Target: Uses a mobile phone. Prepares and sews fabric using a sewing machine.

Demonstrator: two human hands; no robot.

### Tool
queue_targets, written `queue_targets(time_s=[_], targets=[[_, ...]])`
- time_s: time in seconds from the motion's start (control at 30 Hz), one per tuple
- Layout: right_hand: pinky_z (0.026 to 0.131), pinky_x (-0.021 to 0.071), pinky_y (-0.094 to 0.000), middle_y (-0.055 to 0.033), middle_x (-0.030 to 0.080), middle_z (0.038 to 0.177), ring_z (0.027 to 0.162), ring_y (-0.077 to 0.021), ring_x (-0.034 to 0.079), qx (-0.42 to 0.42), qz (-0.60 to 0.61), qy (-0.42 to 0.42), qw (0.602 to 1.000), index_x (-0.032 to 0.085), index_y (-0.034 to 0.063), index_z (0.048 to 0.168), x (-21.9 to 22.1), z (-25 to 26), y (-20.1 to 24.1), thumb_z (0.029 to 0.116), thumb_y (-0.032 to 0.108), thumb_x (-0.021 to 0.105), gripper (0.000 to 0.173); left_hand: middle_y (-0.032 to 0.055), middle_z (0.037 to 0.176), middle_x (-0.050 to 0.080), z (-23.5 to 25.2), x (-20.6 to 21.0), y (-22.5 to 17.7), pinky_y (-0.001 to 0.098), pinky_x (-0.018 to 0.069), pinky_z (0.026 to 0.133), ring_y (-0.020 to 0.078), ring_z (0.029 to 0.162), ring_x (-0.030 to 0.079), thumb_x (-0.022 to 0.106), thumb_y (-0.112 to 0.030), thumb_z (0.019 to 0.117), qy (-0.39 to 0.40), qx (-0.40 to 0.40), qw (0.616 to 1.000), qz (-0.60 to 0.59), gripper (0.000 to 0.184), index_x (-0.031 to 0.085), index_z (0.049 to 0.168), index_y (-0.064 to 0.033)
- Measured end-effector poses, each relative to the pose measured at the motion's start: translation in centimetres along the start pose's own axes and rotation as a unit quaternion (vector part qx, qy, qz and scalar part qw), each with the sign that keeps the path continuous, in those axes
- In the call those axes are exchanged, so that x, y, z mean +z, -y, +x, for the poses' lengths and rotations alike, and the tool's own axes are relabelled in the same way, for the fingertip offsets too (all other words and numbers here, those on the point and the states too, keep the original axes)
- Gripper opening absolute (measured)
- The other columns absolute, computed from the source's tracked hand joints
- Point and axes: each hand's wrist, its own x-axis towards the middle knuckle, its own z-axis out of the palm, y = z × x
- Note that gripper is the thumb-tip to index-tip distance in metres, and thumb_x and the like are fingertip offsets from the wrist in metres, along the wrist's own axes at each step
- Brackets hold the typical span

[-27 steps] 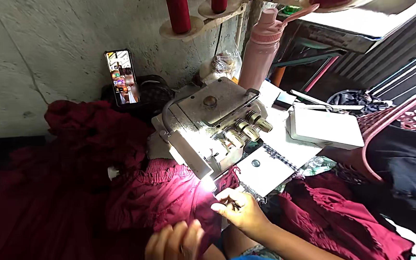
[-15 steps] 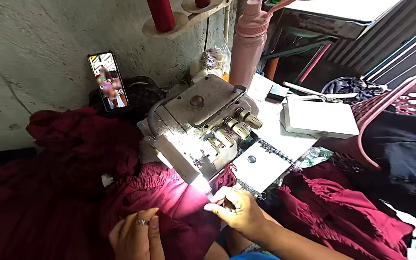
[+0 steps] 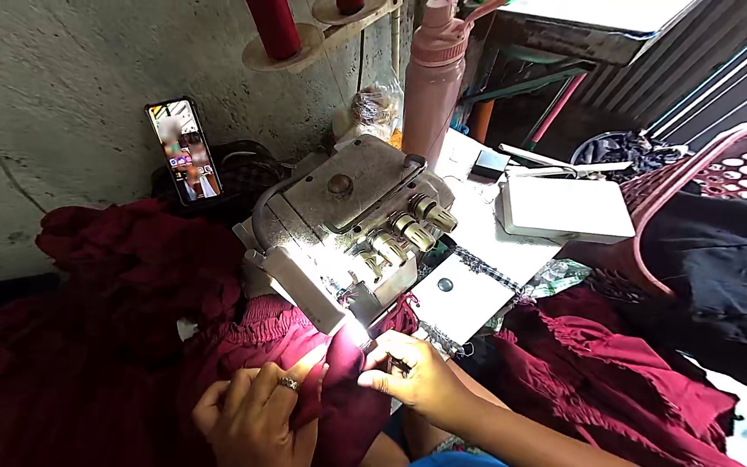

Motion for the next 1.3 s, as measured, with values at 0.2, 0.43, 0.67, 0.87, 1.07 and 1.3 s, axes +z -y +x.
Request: queue_targets(time_s=[0.2, 0.43, 0.67, 0.87, 1.07, 1.3], targets=[[0.068, 0.0495, -0.0122, 0.0006, 0.071, 0.085, 0.077, 0.0024, 0.063, -0.089, 0.010, -0.013, 0.996, 0.074, 0.0075, 0.084, -0.1, -0.6, 0.5, 0.0937, 0.026, 0.072, 0.021, 0.0004, 0.100, 0.077, -0.3, -0.1, -0.8, 0.0400, 0.0311, 0.094, 0.0159, 0.104, 0.063, 0.058, -0.030, 0.0965, 0.009, 0.003, 1.000, -0.021, 0.024, 0.078, 0.091, -0.0187], [0.054, 0.0388, -0.0148, 0.0079, 0.067, 0.079, 0.059, 0.0045, 0.047, -0.040, -0.060, -0.062, 0.995, 0.076, 0.0150, 0.094, 0.0, -0.4, 0.1, 0.0891, 0.045, 0.075, 0.030, 0.0059, 0.112, 0.077, -1.0, 1.2, -1.4, 0.0332, 0.0414, 0.110, 0.0190, 0.121, 0.066, 0.048, -0.020, 0.1008, 0.031, 0.008, 0.996, -0.082, 0.023, 0.068, 0.097, -0.0106], [0.067, 0.0530, -0.0163, -0.0014, 0.071, 0.082, 0.078, -0.0018, 0.066, -0.143, -0.037, -0.046, 0.988, 0.071, 0.0073, 0.080, 0.5, -0.5, 0.5, 0.0936, 0.025, 0.072, 0.022, 0.0079, 0.110, 0.077, -1.0, 1.3, -2.0, 0.0321, 0.0390, 0.114, 0.0177, 0.120, 0.066, 0.047, -0.022, 0.1039, 0.035, 0.004, 0.995, -0.088, 0.026, 0.068, 0.100, -0.0081], [0.058, 0.0448, -0.0090, 0.0088, 0.063, 0.075, 0.066, 0.0076, 0.056, -0.051, 0.145, -0.076, 0.985, 0.059, 0.0129, 0.080, 0.1, -1.0, -0.6, 0.0819, 0.008, 0.075, 0.018, 0.0102, 0.115, 0.077, -2.7, 2.9, -6.1, 0.0487, 0.0512, 0.101, 0.0307, 0.114, 0.071, 0.055, -0.007, 0.0911, 0.071, -0.011, 0.996, -0.055, 0.025, 0.079, 0.100, -0.0057], [0.057, 0.0382, -0.0062, 0.0070, 0.059, 0.078, 0.066, 0.0079, 0.050, -0.076, 0.126, -0.095, 0.984, 0.051, 0.0120, 0.090, -0.4, -0.9, -0.2, 0.0828, 0.002, 0.070, 0.023, 0.0109, 0.114, 0.077, -3.2, 4.7, -6.6, 0.0471, 0.0483, 0.105, 0.0315, 0.116, 0.070, 0.053, -0.007, 0.0913, 0.027, -0.005, 1.000, -0.013, 0.028, 0.080, 0.100, -0.0087], [0.056, 0.0386, -0.0076, 0.0077, 0.060, 0.078, 0.064, 0.0070, 0.050, -0.037, 0.122, -0.090, 0.988, 0.054, 0.0108, 0.093, 0.6, 1.3, 0.7, 0.0868, 0.008, 0.074, 0.021, 0.0093, 0.099, 0.078, -2.2, 6.4, -2.5, 0.0354, 0.0476, 0.108, 0.0208, 0.110, 0.071, 0.060, -0.019, 0.0960, -0.054, 0.005, 0.994, -0.096, 0.021, 0.078, 0.094, -0.0086]])
